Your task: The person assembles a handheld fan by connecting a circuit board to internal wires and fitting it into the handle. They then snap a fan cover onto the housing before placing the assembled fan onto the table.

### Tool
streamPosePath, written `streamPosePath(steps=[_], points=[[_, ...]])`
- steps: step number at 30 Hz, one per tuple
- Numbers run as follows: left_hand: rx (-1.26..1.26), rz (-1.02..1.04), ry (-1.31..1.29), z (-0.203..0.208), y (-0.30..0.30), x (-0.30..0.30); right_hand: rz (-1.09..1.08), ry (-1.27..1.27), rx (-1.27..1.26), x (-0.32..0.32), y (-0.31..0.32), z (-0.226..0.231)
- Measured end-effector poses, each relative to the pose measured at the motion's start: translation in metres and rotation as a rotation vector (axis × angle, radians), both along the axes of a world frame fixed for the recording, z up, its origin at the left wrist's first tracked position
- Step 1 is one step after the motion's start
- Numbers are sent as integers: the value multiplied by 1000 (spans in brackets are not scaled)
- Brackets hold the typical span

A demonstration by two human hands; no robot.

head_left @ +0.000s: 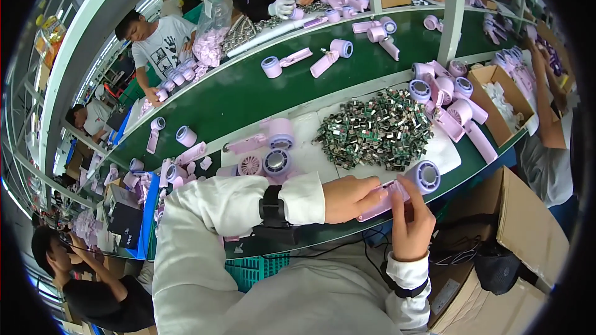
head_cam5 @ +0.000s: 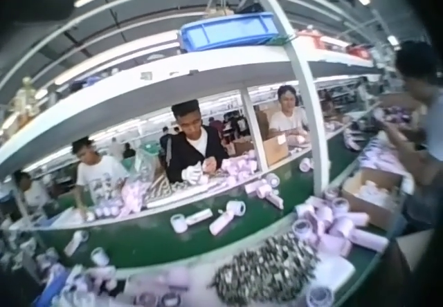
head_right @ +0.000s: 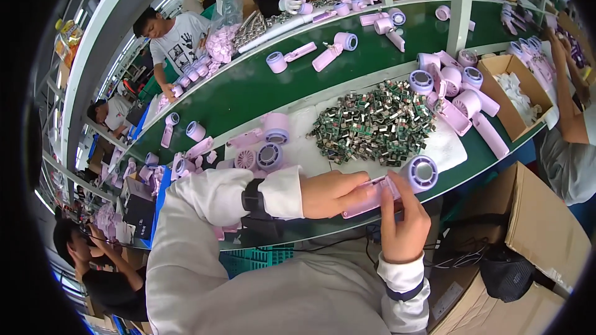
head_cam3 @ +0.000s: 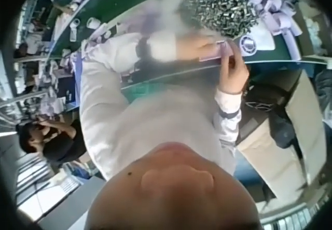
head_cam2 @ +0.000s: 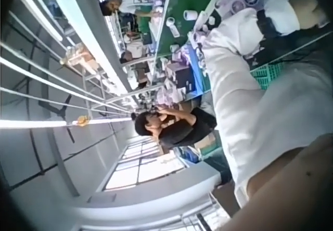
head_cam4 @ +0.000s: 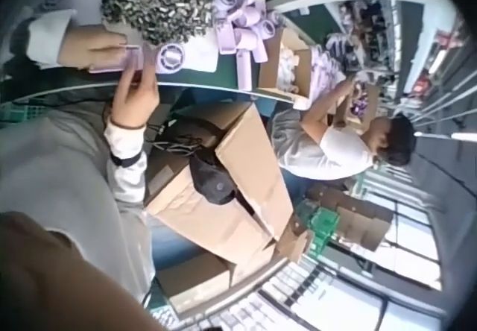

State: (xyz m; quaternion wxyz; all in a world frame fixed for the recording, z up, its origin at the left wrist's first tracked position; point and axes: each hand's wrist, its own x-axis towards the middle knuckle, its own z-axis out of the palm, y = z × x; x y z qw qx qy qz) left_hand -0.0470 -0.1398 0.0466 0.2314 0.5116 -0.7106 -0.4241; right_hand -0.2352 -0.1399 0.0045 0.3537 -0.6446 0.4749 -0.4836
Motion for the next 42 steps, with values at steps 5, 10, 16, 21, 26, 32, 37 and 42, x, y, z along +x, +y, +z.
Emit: streamPosePath(steps=[5,10,16,21,26,32,37,42], points=[[-341,-159,-620,-3,-2,-3,21,97,-51,-5,-3,-5],[-772,-226,-866,-16,-4,-8,15,298,-220,-1,-1,3],[-720,-415,-879,10,-15,-1,99,362,-189,-8,-8,8],[-577,-373,-764,30,-17,2,125,371,-188,-11,-14,6],[-596,-307,-633,36,-26,8,75,370,-233,-7,-15,2],[-615,21,-527,42,-66,37,35,281,-221,-4,-14,-7],[-861,-60,-660,26,-74,49,31,270,-247,-4,-12,-7],[-836,-96,-663,21,-74,49,8,273,-257,-1,-9,-6]])
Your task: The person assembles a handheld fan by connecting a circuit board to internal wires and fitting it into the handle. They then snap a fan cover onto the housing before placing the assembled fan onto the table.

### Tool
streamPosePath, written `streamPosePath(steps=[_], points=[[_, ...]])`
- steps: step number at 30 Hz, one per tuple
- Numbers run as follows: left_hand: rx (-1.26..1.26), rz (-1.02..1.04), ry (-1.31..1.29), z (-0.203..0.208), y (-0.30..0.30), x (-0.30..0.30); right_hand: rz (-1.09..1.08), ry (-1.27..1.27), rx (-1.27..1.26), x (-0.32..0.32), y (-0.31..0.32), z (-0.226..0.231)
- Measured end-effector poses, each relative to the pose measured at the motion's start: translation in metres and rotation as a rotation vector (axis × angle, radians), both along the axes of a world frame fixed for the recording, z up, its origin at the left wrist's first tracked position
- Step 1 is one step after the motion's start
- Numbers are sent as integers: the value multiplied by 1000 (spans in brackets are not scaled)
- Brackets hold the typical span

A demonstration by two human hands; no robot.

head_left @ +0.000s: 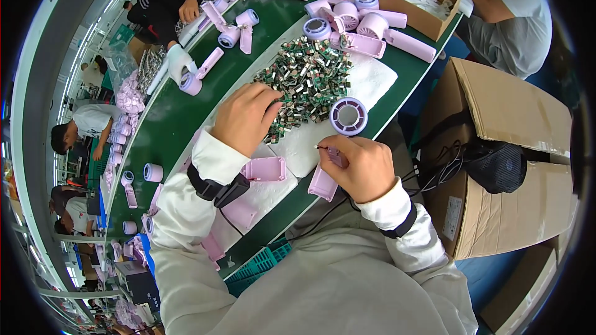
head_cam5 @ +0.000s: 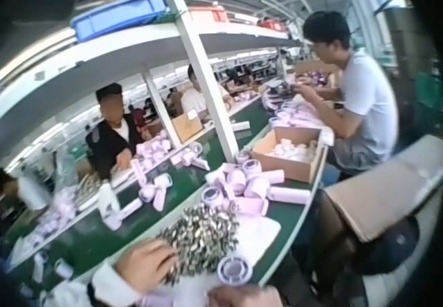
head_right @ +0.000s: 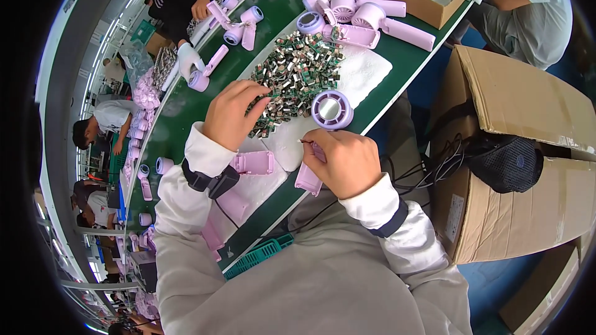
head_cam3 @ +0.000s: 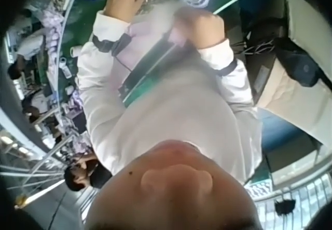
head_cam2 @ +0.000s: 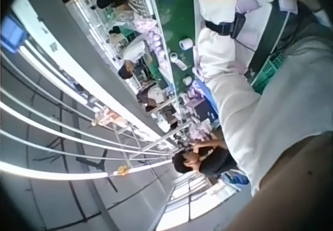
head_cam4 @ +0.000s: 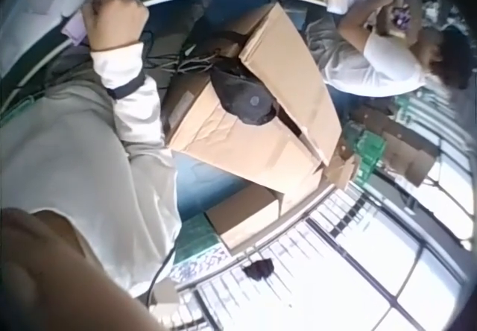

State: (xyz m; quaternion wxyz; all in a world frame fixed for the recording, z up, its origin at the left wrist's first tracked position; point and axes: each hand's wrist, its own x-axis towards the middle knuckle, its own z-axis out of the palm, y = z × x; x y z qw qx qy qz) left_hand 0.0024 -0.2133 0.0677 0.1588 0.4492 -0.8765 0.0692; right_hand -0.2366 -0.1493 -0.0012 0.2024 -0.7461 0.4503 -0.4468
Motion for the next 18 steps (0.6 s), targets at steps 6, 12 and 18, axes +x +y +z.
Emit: streamPosePath(steps=[6,12,18], points=[[73,56,55,6,14,-7,-20,41,-45,3,-2,-1],[228,41,78,12,48,-20,4,-40,-71,1,-4,-7],[392,-131,29,11,57,-19,19,-30,-100,-3,-6,-10]])
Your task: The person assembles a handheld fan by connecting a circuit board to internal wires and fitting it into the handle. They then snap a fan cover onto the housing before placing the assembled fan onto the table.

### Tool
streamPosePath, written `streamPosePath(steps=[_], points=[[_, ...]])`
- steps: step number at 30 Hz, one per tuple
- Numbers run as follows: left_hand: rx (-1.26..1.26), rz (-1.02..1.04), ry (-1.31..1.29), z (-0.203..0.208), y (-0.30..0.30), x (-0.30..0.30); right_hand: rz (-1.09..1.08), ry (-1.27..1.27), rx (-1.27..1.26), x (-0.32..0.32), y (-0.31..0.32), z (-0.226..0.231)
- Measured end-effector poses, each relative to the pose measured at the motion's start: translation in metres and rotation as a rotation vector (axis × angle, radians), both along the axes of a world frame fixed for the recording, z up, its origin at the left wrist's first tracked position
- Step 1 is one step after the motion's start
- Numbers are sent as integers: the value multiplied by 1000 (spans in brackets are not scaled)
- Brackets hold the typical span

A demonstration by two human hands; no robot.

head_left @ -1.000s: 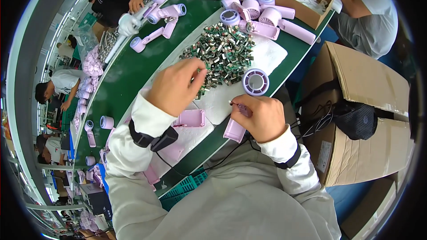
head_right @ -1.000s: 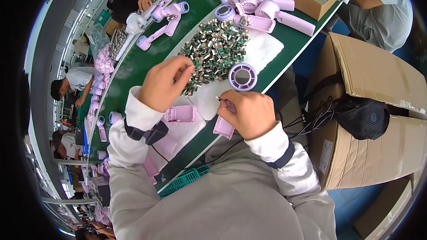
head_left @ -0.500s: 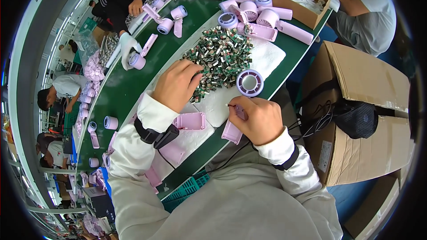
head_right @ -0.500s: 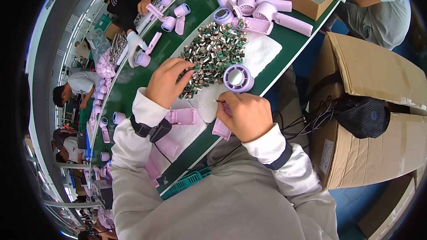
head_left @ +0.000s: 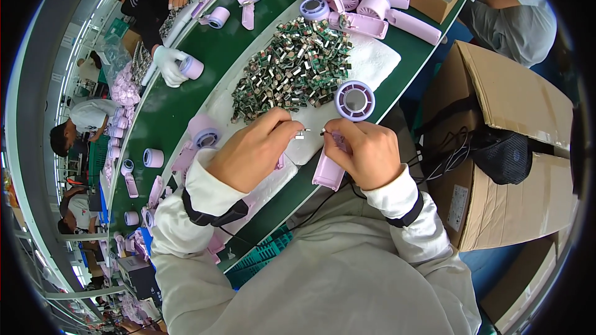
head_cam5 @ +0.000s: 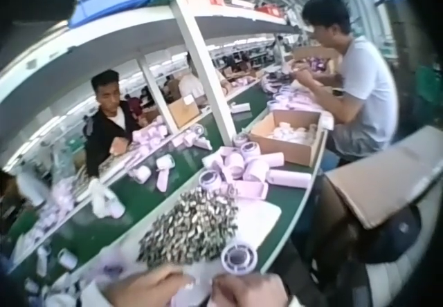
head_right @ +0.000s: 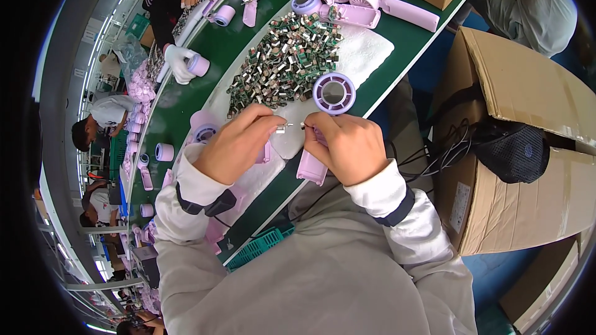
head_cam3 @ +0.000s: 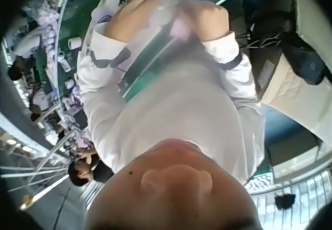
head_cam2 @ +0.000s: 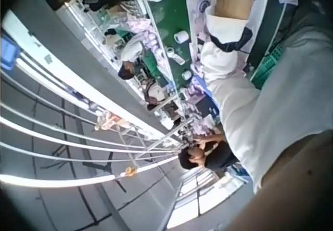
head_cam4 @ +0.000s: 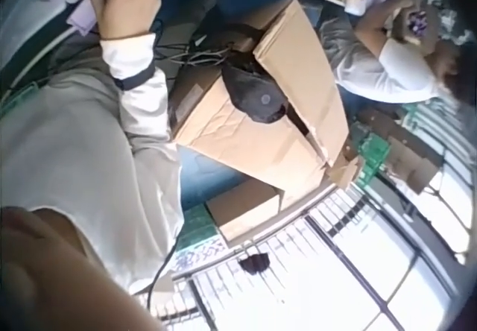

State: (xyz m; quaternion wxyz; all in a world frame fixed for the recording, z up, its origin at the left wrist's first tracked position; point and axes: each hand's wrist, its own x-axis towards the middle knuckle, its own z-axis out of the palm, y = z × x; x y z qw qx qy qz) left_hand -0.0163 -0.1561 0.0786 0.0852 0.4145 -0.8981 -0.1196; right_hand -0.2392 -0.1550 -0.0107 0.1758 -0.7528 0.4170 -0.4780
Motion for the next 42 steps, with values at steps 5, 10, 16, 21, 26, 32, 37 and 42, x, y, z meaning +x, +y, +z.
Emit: streamPosePath(steps=[5,10,16,21,26,32,37,42], points=[[154,59,89,-10,1,4,2,-21,63,-3,4,-2],[173,49,69,-11,-3,4,17,-65,94,-5,7,-7],[244,-13,220,-18,-6,0,38,-116,119,-6,8,-7],[385,116,503,-23,0,-5,75,-195,211,-3,13,-4],[660,268,870,-34,5,-5,79,-286,280,3,18,3],[718,317,842,-33,4,-9,61,-326,311,2,18,3],[613,255,917,-39,5,-9,43,-334,343,3,20,5],[590,233,902,-39,3,-9,50,-345,401,1,20,11]])
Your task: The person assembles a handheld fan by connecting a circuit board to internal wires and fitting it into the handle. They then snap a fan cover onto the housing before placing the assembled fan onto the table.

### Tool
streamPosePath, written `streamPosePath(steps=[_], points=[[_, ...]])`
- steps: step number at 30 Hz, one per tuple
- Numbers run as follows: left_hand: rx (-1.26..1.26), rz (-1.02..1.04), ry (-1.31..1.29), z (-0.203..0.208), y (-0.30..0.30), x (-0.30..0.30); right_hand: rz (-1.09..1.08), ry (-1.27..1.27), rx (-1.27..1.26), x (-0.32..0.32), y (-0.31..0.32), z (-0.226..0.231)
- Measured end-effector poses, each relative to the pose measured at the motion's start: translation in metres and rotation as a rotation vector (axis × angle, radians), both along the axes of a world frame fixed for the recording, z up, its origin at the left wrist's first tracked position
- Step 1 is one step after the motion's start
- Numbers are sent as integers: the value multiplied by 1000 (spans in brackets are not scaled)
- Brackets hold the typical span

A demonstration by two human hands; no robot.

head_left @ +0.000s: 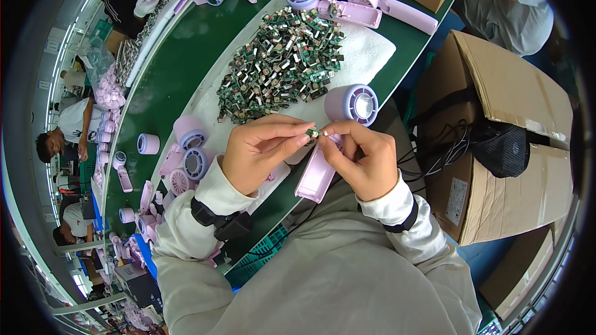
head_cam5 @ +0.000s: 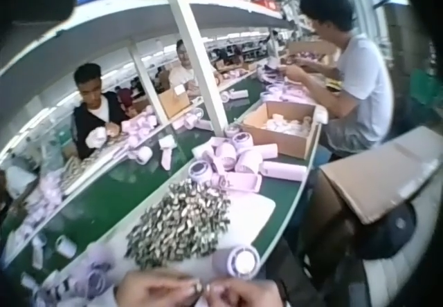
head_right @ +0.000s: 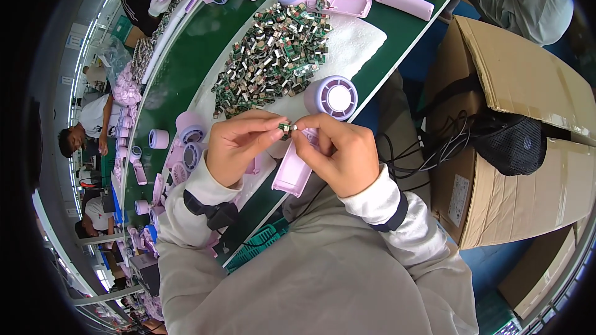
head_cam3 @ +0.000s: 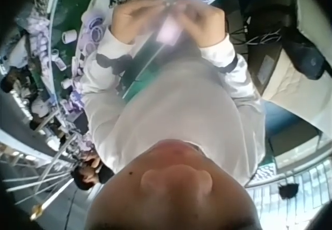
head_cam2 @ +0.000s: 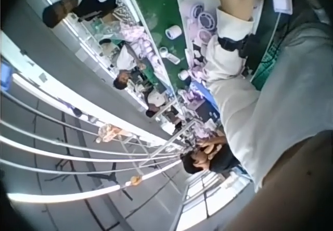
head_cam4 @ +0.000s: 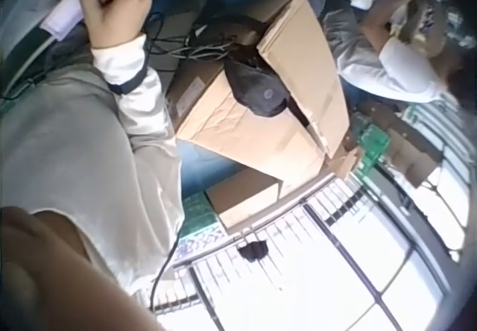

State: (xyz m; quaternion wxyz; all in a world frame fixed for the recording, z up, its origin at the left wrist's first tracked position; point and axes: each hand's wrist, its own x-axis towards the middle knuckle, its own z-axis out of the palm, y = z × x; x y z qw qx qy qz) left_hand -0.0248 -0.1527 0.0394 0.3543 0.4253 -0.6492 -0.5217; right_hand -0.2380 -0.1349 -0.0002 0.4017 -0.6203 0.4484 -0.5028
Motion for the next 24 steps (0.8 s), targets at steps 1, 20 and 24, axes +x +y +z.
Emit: streamPosePath(steps=[1,20,24], points=[[-9,-7,-4,-1,0,0,2,0,14,-1,0,0],[262,-16,182,-3,4,6,79,-53,85,-5,-3,5],[289,35,228,0,3,5,-3,-10,-115,3,-1,4]])
